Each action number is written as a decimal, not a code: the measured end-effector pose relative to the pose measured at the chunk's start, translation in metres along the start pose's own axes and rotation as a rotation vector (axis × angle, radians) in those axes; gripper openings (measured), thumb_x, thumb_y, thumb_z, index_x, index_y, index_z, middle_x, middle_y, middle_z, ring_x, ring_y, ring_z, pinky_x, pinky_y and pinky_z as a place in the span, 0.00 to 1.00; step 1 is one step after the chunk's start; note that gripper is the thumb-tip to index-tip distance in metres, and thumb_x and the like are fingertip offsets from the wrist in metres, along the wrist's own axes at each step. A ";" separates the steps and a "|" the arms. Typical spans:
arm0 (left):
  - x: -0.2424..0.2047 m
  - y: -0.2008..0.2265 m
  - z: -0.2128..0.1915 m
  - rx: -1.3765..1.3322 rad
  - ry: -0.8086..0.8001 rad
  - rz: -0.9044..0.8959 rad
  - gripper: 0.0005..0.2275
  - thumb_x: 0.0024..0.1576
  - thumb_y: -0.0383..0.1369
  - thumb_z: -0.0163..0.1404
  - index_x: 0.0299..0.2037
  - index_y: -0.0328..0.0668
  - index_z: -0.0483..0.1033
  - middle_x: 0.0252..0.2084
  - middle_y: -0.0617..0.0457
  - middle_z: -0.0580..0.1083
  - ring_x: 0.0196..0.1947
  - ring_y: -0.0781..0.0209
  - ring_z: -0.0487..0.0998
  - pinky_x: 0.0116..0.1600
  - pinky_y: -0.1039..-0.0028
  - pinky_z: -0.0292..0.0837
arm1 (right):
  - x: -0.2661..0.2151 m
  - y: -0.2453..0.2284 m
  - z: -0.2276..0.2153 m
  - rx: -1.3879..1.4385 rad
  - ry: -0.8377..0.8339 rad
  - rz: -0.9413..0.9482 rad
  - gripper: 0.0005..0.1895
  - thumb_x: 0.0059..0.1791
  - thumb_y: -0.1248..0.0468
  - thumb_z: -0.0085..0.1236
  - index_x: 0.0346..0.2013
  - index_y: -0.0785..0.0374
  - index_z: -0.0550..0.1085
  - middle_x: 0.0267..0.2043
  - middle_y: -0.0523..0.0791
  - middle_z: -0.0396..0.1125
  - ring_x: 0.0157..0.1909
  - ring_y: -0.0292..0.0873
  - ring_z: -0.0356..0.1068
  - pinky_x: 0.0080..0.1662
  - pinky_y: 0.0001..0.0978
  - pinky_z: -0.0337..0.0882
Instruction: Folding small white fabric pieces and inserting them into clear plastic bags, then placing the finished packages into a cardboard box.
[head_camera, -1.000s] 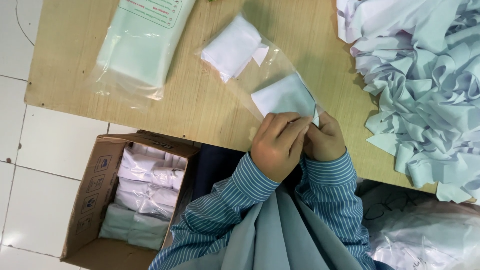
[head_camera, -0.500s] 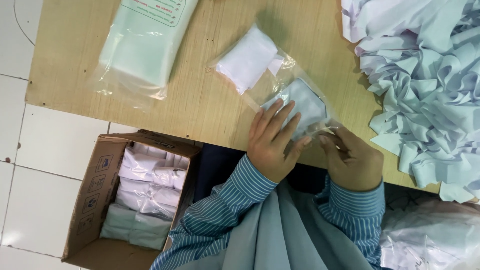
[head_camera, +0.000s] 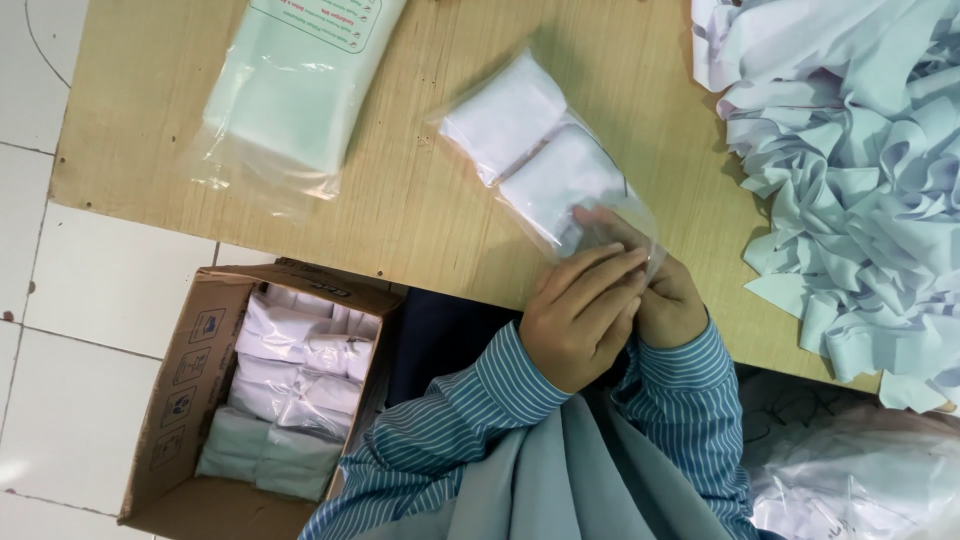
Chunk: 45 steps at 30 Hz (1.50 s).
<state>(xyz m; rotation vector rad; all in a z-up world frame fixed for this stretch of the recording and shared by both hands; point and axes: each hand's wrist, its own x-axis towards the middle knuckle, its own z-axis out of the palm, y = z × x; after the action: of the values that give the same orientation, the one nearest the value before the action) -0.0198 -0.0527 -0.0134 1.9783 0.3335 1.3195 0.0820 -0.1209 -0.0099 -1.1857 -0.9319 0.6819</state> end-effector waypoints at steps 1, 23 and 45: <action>0.002 0.001 -0.001 0.000 0.000 -0.001 0.08 0.63 0.32 0.49 0.41 0.43 0.83 0.50 0.51 0.81 0.54 0.49 0.82 0.60 0.60 0.77 | 0.000 0.002 -0.001 0.000 -0.001 0.001 0.28 0.55 0.72 0.41 0.70 0.80 0.58 0.61 0.62 0.68 0.61 0.54 0.70 0.59 0.48 0.72; 0.016 -0.014 -0.024 0.029 -0.069 -0.001 0.17 0.63 0.25 0.35 0.51 0.43 0.80 0.54 0.50 0.79 0.57 0.50 0.78 0.64 0.59 0.68 | -0.041 0.003 -0.037 -0.062 -0.059 0.292 0.29 0.46 0.75 0.48 0.64 0.70 0.67 0.19 0.55 0.73 0.08 0.44 0.71 0.10 0.26 0.69; 0.017 -0.031 -0.025 0.495 -0.624 0.052 0.19 0.64 0.47 0.48 0.61 0.49 0.76 0.69 0.57 0.69 0.69 0.55 0.65 0.61 0.55 0.64 | -0.024 -0.021 -0.033 -0.683 0.692 0.211 0.06 0.60 0.69 0.60 0.45 0.72 0.78 0.38 0.52 0.76 0.22 0.36 0.64 0.27 0.25 0.69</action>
<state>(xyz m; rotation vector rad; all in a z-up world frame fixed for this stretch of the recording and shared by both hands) -0.0292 -0.0101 -0.0173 2.7035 0.3210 0.6139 0.0992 -0.1621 0.0014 -1.9776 -0.4439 0.0573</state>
